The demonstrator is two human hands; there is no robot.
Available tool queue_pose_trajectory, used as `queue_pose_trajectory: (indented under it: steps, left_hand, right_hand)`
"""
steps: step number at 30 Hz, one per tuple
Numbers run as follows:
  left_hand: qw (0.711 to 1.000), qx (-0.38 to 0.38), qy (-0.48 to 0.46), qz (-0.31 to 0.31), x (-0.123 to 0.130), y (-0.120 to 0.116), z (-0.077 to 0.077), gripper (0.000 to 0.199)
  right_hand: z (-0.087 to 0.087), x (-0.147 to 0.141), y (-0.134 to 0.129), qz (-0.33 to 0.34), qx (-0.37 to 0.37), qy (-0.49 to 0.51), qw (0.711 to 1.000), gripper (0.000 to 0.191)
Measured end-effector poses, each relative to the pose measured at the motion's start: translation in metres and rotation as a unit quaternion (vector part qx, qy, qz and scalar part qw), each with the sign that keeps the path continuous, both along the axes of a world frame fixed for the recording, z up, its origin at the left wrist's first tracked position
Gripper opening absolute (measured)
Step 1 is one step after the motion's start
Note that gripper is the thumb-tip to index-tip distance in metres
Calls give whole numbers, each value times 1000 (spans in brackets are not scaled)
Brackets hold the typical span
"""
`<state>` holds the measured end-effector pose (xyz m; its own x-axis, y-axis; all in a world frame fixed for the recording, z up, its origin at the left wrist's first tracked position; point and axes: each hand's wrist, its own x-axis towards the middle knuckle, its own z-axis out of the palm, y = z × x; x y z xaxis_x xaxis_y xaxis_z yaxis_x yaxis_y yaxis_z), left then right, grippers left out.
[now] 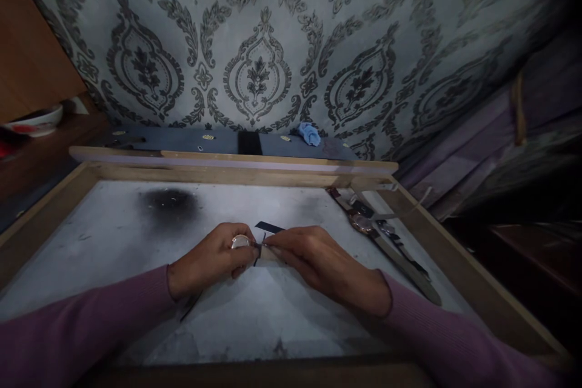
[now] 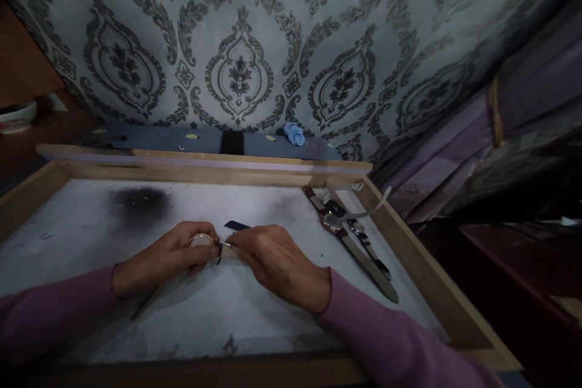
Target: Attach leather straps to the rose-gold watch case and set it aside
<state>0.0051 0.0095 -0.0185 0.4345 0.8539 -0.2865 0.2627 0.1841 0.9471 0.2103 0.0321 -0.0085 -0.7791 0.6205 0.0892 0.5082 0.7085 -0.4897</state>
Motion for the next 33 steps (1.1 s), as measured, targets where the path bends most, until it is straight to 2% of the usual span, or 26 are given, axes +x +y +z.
queue_pose_trajectory:
  steps: [9,16,21,26,29,33]
  left_hand:
    - [1000,-2,-15,-5,-1,0,-3,13]
    - [1000,-8,-12,-6,0,0,-1,15]
    - [1000,-6,-11,-8,1,-1,0,16]
    - [1000,-3,-2,-7,1,0,0,15]
    - [1000,3,7,-8,0,0,-1,14]
    - [1000,4,-4,-10,0,-1,-1,14]
  right_hand:
    - [1,0,0,4,-5,8,1000,27]
    - [1,-3,-2,-20,55,-37,998,23]
    - [4,-5,-2,2,68,-20,997,28]
    - [-1,-7,-4,-17,76,-16,997,26]
    - [-5,-7,-4,-33,55,-6,998,25]
    - [-8,-6,-3,-49,-12,-3,999,23]
